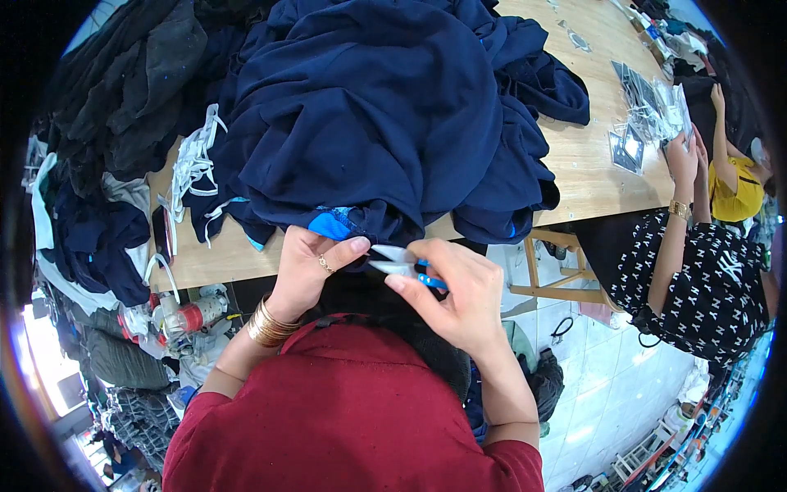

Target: Trimming excess threads and threading drawstrings into navy blue athletic shorts.

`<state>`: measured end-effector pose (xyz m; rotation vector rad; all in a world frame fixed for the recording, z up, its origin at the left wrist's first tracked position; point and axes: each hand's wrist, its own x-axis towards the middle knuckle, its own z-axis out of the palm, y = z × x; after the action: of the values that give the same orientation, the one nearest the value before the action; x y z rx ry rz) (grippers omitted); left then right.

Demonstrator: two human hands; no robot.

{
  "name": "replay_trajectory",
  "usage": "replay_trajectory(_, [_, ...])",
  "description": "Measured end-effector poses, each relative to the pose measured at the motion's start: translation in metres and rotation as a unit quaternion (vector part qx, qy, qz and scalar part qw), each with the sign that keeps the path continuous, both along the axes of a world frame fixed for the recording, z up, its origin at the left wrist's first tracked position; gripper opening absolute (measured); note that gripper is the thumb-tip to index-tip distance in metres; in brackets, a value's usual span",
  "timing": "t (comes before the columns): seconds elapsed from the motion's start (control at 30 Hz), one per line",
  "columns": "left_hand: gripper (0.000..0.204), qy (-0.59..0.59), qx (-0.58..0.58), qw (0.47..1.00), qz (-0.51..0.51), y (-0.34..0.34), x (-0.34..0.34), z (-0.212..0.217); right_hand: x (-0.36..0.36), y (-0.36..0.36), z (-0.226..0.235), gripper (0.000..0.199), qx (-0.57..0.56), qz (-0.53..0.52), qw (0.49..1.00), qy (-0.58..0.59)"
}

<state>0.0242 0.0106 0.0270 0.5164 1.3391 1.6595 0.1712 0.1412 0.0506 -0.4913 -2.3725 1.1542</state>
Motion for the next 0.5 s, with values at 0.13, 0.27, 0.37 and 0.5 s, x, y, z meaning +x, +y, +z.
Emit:
replay_trajectory(0.13, [0.012,0.004,0.045,0.999,0.006,0.0013,0.0002,0.0014,0.0012,0.0030,-0.0018,0.029,0.017,-0.054,0.996,-0.066])
replay_trajectory(0.27, [0.013,-0.002,0.044,0.999,0.001,0.0002,0.0005,0.0030,-0.0010,0.0002,-0.0016,0.029,0.015,-0.029,0.997,-0.069])
replay_trajectory(0.37, [0.013,-0.001,0.041,0.999,-0.006,0.0000,0.0001,0.0027,-0.0050,-0.0020,-0.0066,0.027,0.012,-0.028,0.999,-0.023])
replay_trajectory(0.5, [0.013,0.007,0.018,1.000,-0.009,0.0004,0.0013,0.0005,-0.0075,-0.0030,-0.0047,0.025,0.024,-0.029,0.999,-0.024])
